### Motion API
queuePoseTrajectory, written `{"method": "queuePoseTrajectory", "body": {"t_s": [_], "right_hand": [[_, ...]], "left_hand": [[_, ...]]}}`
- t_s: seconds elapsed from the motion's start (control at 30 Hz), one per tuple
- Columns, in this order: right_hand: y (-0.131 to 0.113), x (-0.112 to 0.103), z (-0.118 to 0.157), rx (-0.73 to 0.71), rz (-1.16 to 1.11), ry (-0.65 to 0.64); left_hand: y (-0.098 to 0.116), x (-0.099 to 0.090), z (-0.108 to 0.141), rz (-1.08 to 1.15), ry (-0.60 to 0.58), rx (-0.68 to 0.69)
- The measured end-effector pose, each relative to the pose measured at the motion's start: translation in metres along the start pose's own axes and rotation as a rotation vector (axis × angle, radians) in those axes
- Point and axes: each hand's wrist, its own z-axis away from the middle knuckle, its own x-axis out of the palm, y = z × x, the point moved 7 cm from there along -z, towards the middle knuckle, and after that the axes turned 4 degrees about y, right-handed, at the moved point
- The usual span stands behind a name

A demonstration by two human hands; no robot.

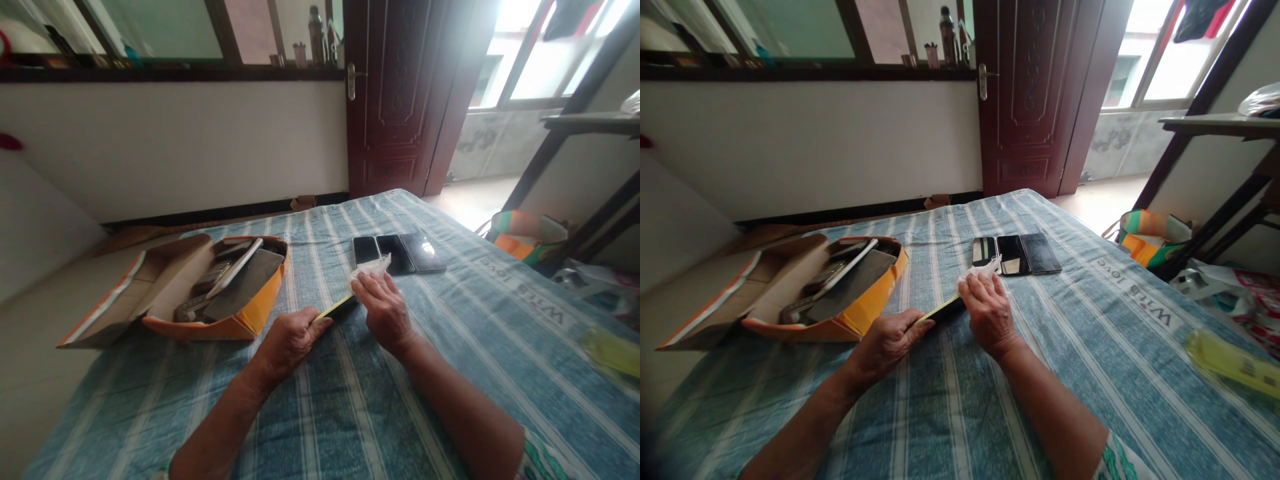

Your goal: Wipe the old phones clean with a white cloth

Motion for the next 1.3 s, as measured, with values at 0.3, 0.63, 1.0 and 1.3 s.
{"method": "queuePoseTrajectory", "body": {"t_s": [0.3,0.63,1.0,1.3], "right_hand": [[0.051,0.014,0.007,0.519,-0.510,0.046],[0.047,0.020,0.004,0.577,-0.789,-0.056],[0.031,0.028,0.006,0.555,-0.835,-0.090],[0.024,0.028,0.009,0.468,-0.557,-0.105]], "left_hand": [[0.003,0.000,0.000,-0.030,-0.010,-0.023],[0.013,-0.004,-0.007,-0.064,-0.005,-0.021],[0.037,0.005,-0.037,-0.430,-0.289,-0.159],[0.044,0.011,-0.047,-0.284,-0.192,-0.137]]}}
